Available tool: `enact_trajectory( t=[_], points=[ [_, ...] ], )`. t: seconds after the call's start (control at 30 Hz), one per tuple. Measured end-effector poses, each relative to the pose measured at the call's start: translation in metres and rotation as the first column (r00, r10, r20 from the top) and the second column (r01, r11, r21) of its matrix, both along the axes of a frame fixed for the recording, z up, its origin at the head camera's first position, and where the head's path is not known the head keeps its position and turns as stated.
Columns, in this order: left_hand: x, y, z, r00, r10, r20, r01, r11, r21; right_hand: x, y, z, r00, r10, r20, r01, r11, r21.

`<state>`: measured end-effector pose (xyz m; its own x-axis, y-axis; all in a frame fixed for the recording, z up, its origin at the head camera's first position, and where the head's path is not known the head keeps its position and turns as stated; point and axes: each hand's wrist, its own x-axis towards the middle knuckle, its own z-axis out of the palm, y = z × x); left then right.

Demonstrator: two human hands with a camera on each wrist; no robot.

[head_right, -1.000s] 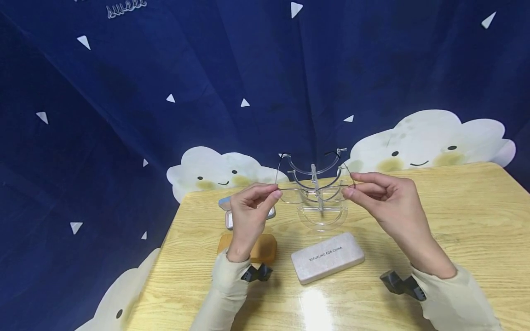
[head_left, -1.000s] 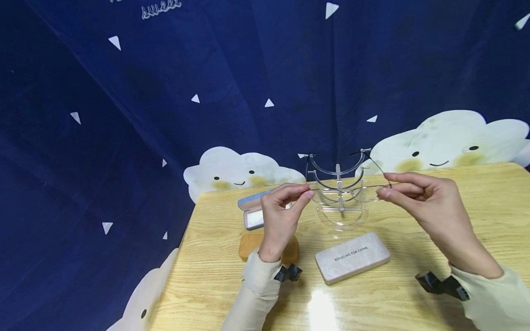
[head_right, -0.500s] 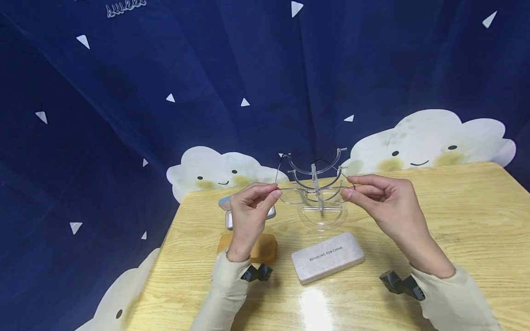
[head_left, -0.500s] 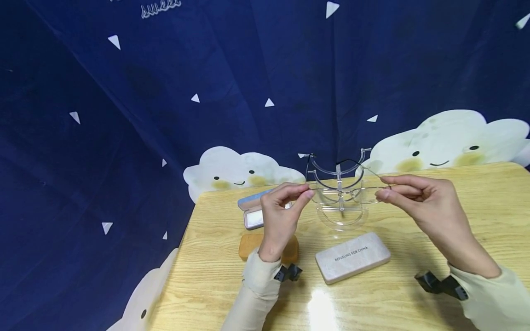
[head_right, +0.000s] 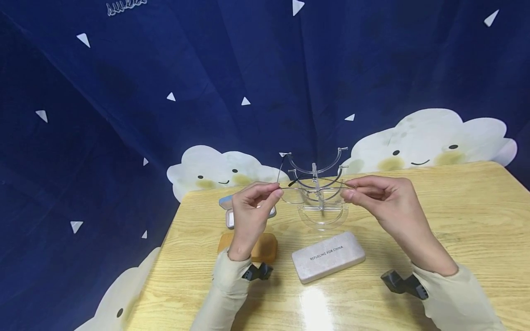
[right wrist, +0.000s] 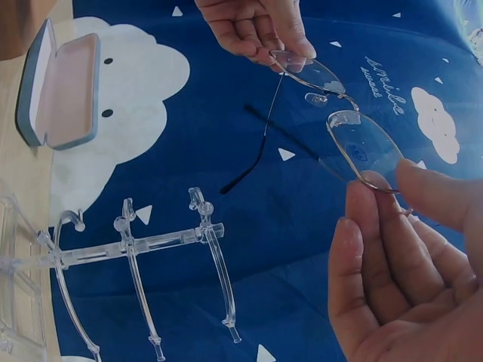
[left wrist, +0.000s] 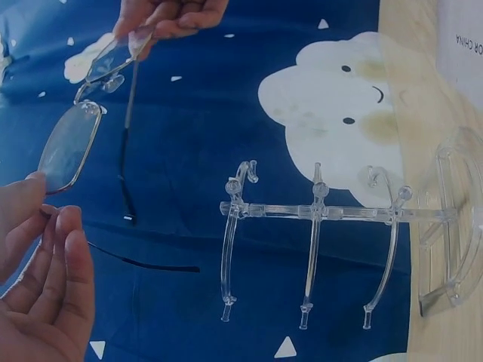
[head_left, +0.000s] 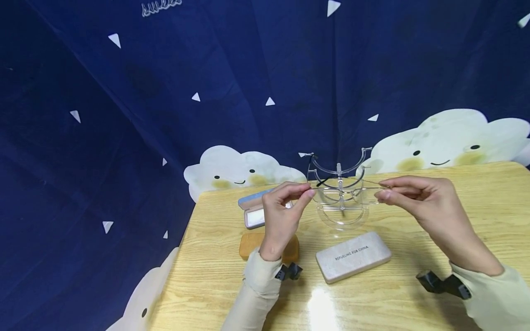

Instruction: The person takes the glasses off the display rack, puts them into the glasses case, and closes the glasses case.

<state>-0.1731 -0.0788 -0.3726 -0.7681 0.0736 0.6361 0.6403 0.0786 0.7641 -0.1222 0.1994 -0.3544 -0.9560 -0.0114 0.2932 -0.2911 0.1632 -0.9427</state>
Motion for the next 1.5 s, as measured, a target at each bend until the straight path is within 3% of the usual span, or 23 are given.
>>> enact_trajectory(
  t=[0.23, 0.57, 0.77, 0.97, 1.5],
  points=[
    [-0.0002, 0.0005, 0.0008, 0.999, 0.031, -0.01, -0.031, 0.999, -0.03, 0.0, -0.0013, 0.0015, 0.999, -0.032, 0.0, 0.032, 0.994, 0.106],
    [0.0, 0.0013, 0.0005, 1.0, 0.029, -0.001, -0.029, 0.998, -0.048, -0.0002, 0.0, 0.0012, 1.0, -0.007, 0.026, 0.004, 0.99, 0.14],
    [-0.0004, 0.0019, 0.0001, 0.998, 0.048, 0.041, -0.046, 0.998, -0.048, 0.0, -0.0003, 0.002, 1.0, -0.01, 0.012, 0.008, 0.99, 0.14],
    [-0.0002, 0.002, 0.0004, 0.997, 0.023, 0.075, -0.019, 0.998, -0.054, 0.0005, -0.001, 0.0026, 1.0, -0.007, 0.008, 0.006, 0.991, 0.135],
    [0.003, -0.0001, 0.0013, 0.998, -0.024, 0.052, 0.03, 0.991, -0.13, 0.0015, 0.0003, 0.0029, 1.0, 0.003, 0.006, -0.004, 0.989, 0.149]
  ],
)
